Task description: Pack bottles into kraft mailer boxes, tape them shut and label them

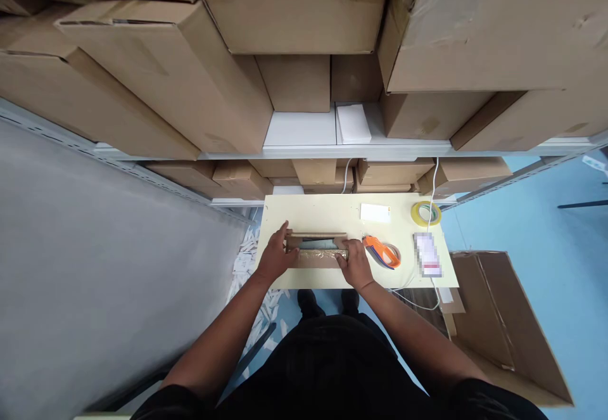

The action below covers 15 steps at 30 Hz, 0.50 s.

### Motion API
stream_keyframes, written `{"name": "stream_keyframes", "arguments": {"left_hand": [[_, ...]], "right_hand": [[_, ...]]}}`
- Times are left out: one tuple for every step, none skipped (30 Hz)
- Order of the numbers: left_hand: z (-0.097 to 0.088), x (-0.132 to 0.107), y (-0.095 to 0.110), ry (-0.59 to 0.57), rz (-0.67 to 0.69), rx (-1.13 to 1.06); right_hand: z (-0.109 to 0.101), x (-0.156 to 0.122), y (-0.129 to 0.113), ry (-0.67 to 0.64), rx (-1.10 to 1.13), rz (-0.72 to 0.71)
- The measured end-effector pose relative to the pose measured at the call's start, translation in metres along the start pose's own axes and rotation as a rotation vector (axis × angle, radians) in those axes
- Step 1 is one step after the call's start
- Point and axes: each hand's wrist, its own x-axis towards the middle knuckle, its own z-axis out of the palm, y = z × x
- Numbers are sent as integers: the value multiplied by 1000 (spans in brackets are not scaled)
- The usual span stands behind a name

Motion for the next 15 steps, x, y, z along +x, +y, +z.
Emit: {"name": "stream_keyframes", "arguments": {"left_hand": [[-2,1,0,-30,32,8],[-3,0,0,-42,65,22],[-3,-3,0,-39,93,41],[-2,-7,-1,-28,110,63],[0,-11,-2,-20,115,81],[2,-14,-3,-13,109,96],[6,-17,-4,-3,97,106],[9,-19,-5,13,82,112],[13,-19,-6,32,68,115],[17,-18,-6,52,58,120],[20,-16,-5,65,56,131],[23,-14,-4,72,61,154],[24,-12,-3,72,73,189],[26,-11,-1,70,88,235],[27,-10,0,68,104,288]], "right_hand": [[3,0,1,19,0,5],[5,-1,1,38,1,10],[6,-1,2,56,3,16],[7,-2,3,75,7,23],[7,-3,3,91,12,31],[6,-4,4,97,16,36],[6,-4,3,91,18,36],[4,-3,3,75,18,32],[2,-3,2,51,17,25],[0,-2,1,24,16,16],[-3,-1,0,-3,16,7],[-6,0,0,-27,17,-1],[-11,0,0,-46,14,-9],[-16,0,2,-60,5,-17],[-23,-2,6,-68,-18,-19]]}}
